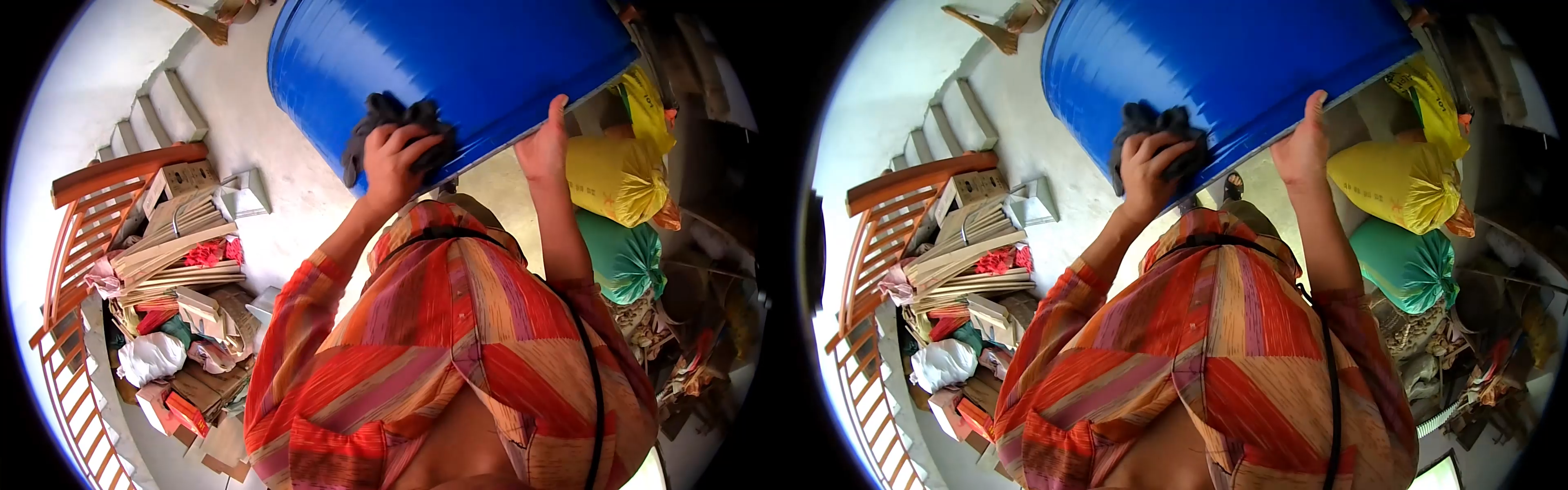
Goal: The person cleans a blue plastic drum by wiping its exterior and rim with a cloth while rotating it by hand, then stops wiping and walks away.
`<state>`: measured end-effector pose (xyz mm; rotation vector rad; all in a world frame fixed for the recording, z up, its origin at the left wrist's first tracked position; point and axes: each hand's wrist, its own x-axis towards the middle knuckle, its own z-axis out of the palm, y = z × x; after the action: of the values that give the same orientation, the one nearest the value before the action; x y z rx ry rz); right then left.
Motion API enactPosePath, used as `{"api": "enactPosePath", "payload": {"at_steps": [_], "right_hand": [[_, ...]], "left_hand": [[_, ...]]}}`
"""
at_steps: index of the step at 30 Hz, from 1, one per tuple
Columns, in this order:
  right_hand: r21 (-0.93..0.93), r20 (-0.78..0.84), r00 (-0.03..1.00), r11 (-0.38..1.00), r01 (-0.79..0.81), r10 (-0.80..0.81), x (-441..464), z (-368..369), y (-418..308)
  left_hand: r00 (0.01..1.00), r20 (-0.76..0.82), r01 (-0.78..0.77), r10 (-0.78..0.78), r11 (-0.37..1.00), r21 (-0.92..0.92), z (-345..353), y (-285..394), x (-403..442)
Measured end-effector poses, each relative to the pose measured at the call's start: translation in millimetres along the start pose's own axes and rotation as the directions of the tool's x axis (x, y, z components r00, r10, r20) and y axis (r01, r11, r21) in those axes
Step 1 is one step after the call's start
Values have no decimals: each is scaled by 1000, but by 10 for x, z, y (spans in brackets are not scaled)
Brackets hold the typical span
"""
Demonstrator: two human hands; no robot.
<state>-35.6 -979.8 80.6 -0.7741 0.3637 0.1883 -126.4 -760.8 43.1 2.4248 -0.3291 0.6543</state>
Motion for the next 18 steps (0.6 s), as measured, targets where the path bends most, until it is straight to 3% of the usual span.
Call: {"api": "enactPosePath", "payload": {"at_steps": [3,7,10,14,18], "right_hand": [[-15,101,994,1000,-27,28,-65,112,93],[37,83,995,997,-61,57,-72,142,38],[63,117,993,997,-38,31,8,139,-48],[47,68,998,999,15,-18,65,84,-79],[26,25,1000,1000,17,-18,35,194,-48]], "left_hand": [[995,70,-77,75,997,23,194,424,805],[983,79,-169,164,985,47,452,748,1347],[991,97,-93,95,995,-18,286,503,785],[995,89,52,-54,998,28,-61,64,-361],[993,72,82,-89,991,102,-136,34,-342]]}}
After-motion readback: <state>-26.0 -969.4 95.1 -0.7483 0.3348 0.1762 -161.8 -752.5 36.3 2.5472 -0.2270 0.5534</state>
